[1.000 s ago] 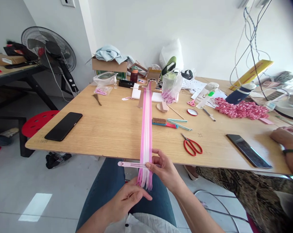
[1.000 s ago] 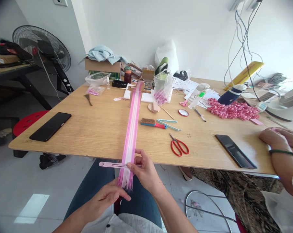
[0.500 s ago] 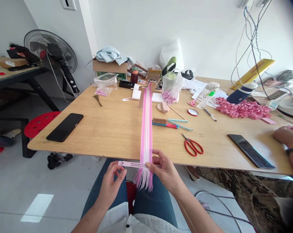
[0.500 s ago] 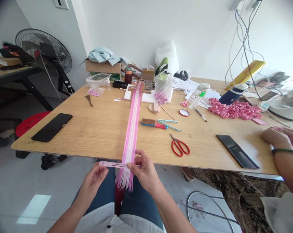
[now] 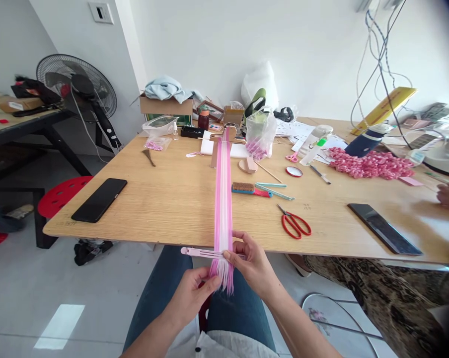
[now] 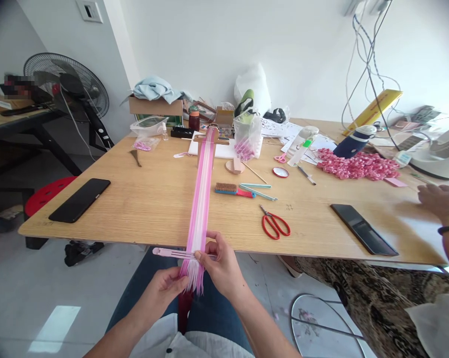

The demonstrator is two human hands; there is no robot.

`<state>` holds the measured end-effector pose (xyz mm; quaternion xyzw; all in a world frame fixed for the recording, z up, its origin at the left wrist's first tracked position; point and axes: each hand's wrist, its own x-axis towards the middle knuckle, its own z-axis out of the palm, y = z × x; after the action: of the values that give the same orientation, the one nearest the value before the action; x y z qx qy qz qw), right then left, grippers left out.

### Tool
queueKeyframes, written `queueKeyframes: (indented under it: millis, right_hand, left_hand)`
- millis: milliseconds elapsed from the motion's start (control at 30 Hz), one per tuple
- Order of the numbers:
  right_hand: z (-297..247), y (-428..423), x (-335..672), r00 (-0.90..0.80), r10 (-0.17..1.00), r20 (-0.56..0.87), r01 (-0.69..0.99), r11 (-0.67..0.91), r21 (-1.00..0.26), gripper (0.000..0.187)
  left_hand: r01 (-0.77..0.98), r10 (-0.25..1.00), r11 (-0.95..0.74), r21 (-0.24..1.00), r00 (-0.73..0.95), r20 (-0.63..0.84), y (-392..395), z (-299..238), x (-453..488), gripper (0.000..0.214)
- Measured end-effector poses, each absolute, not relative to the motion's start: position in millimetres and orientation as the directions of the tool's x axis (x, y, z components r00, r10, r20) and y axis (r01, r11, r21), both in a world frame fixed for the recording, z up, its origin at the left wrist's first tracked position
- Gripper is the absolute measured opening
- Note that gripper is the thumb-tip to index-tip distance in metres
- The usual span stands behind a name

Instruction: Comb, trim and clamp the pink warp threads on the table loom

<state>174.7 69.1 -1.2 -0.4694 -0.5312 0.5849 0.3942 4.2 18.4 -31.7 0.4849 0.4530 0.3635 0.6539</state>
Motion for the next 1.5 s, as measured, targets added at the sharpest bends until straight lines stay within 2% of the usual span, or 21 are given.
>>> queueKeyframes:
  millis: [67, 200, 233, 300, 400, 467, 533, 600, 667, 733, 800, 933, 1367, 1500]
  right_hand:
    - [-1.5, 68.4, 175.1, -0.246, 0.961, -0.126, 0.035, -0.121, -0.992, 0.052]
    - [-1.4, 67.3, 176.2, -0.235, 0.964, -0.126, 0.029, -0.123, -0.992, 0.053]
    - [-1.0, 67.3, 176.2, -0.233, 0.964, -0.129, 0.031, -0.125, -0.992, 0.053]
    - [0.4, 67.5, 175.8, -0.229, 0.964, -0.134, 0.038, -0.128, -0.991, 0.054]
    - [2.8, 67.9, 174.7, -0.223, 0.966, -0.128, 0.049, -0.121, -0.992, 0.054]
    - [3.5, 67.9, 174.3, -0.222, 0.967, -0.126, 0.05, -0.118, -0.992, 0.054]
    - [3.3, 67.9, 174.5, -0.222, 0.967, -0.127, 0.053, -0.118, -0.992, 0.053]
    - [2.4, 67.7, 174.9, -0.22, 0.967, -0.125, 0.058, -0.115, -0.992, 0.052]
    - [1.6, 67.6, 175.1, -0.224, 0.967, -0.125, 0.059, -0.114, -0.992, 0.051]
    - [1.3, 67.5, 175.0, -0.227, 0.965, -0.13, 0.059, -0.12, -0.991, 0.051]
    - [1.3, 67.5, 174.8, -0.23, 0.964, -0.136, 0.059, -0.126, -0.99, 0.052]
    - [1.0, 67.0, 174.6, -0.225, 0.965, -0.131, 0.06, -0.12, -0.991, 0.053]
    - [0.6, 66.1, 170.9, -0.22, 0.965, -0.144, 0.025, -0.142, -0.99, 0.054]
    - [-2.1, 66.6, 172.3, -0.217, 0.963, -0.157, 0.011, -0.158, -0.987, 0.053]
  left_hand:
    - [0.015, 0.905, 0.275, 0.961, 0.335, -0.264, 17.0, -29.5, 9.2, 0.05]
    - [0.018, 0.878, 0.19, 0.982, 0.445, -0.178, 16.5, -35.4, -6.6, 0.058]
    - [0.061, 0.871, 0.167, 0.984, 0.459, -0.176, 17.4, -38.2, -16.5, 0.063]
    - [0.233, 0.868, 0.153, 0.96, 0.434, -0.243, 20.5, -42.5, -40.7, 0.057]
    - [0.446, 0.907, 0.155, 0.882, 0.289, -0.306, 26.8, -39.4, -76.4, 0.044]
    - [0.541, 0.957, 0.168, 0.824, 0.109, -0.267, 30.2, -29.4, -91.6, 0.037]
    - [0.566, 0.98, 0.18, 0.805, -0.033, -0.196, 32.0, -15.9, -96.2, 0.038]
    - [0.484, 0.983, 0.182, 0.856, -0.119, -0.141, 32.3, -3.1, -90.3, 0.045]
    - [0.33, 0.975, 0.215, 0.919, -0.121, -0.185, 32.6, 5.2, -77.2, 0.053]
    - [0.179, 0.963, 0.266, 0.947, -0.014, -0.268, 34.0, 7.9, -61.9, 0.058]
    - [0.108, 0.948, 0.299, 0.948, 0.08, -0.308, 36.8, 6.6, -49.0, 0.058]
    - [0.084, 0.939, 0.327, 0.941, 0.078, -0.334, 43.6, 1.4, -37.4, 0.049]
    - [-0.095, 0.976, 0.21, 0.973, -0.041, -0.214, 47.4, -15.7, -34.1, 0.035]
    - [-0.105, 0.98, 0.194, 0.975, -0.027, -0.198, 47.5, -14.4, -31.2, 0.037]
